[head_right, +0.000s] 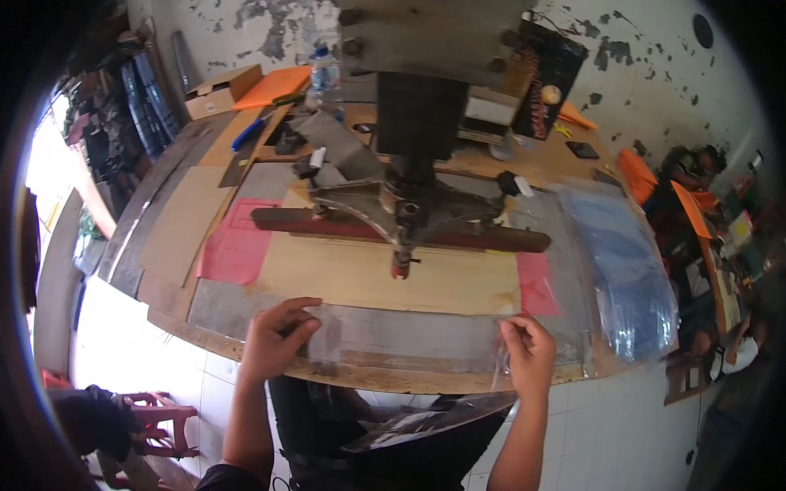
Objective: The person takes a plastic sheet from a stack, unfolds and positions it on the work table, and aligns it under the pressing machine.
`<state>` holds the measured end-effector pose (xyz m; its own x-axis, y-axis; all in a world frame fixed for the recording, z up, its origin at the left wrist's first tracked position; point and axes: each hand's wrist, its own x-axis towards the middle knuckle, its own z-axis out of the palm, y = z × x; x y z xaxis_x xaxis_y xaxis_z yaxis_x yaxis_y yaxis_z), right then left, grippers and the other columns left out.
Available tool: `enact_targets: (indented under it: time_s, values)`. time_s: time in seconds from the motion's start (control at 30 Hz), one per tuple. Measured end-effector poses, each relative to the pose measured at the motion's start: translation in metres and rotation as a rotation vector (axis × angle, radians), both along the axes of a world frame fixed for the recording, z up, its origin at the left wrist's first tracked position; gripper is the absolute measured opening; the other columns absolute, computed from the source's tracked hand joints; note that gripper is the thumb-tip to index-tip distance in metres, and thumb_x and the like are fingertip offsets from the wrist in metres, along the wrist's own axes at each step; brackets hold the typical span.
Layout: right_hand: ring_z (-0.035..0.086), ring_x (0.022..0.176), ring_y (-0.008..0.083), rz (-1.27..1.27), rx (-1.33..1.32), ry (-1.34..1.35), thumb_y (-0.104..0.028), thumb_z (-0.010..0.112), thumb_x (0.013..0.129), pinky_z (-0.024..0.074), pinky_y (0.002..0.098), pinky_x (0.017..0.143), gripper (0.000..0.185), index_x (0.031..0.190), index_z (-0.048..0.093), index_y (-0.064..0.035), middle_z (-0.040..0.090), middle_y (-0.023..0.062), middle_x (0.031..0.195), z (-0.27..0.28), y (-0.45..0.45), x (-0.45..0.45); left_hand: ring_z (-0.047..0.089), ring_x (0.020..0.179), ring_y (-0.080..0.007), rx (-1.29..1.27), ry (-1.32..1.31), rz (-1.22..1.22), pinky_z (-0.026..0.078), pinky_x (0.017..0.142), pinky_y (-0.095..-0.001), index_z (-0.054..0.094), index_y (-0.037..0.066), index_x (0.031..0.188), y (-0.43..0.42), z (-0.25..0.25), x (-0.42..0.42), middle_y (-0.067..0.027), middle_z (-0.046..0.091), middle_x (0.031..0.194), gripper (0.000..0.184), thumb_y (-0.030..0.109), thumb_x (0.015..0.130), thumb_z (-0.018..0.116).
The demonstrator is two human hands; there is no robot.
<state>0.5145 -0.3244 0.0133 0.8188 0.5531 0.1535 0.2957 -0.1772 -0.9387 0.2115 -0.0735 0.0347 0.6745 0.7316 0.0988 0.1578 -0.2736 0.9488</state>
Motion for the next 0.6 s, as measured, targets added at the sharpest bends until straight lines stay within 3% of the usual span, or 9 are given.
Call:
enact_targets:
  time_s: [0.23, 0.3, 0.6]
  values:
    - [0.063, 0.081, 0.0080, 0.074, 0.158, 0.103, -0.008, 0.071, 0.101, 0.0483, 0.0233, 0.073, 0.013, 0.105, 0.071, 0.0042, 0.069, 0.0030, 0.092, -0.004, -0.003, 0.002, 0.060, 0.066, -0.0052, 0.082, -0.017, 0.055, 0.048, 0.064, -0.0239, 0.072, 0.004, 0.125, -0.001, -0.005, 0.003, -0.0039, 0.074, 0.079, 0.031, 0.003, 0.094, 0.074]
    - [0.061, 0.084, 0.0076, 0.079, 0.160, 0.101, -0.007, 0.070, 0.102, 0.0477, 0.0231, 0.076, 0.012, 0.105, 0.071, 0.0049, 0.068, 0.0032, 0.095, -0.001, -0.002, 0.002, 0.062, 0.074, -0.0055, 0.056, 0.012, 0.053, 0.049, 0.068, -0.0235, 0.069, 0.001, 0.129, -0.002, -0.001, 0.002, -0.0029, 0.073, 0.086, 0.032, -0.001, 0.096, 0.072]
    - [0.052, 0.066, 0.0034, 0.054, 0.148, 0.026, -0.008, 0.070, 0.102, 0.0392, 0.0216, 0.059, 0.013, 0.102, 0.072, 0.0045, 0.066, -0.0014, 0.086, 0.000, -0.002, 0.001, 0.062, 0.071, -0.0066, 0.029, -0.078, 0.071, 0.048, 0.065, -0.0242, 0.066, 0.000, 0.125, -0.004, -0.006, 0.005, -0.0018, 0.071, 0.083, 0.028, 0.000, 0.097, 0.071]
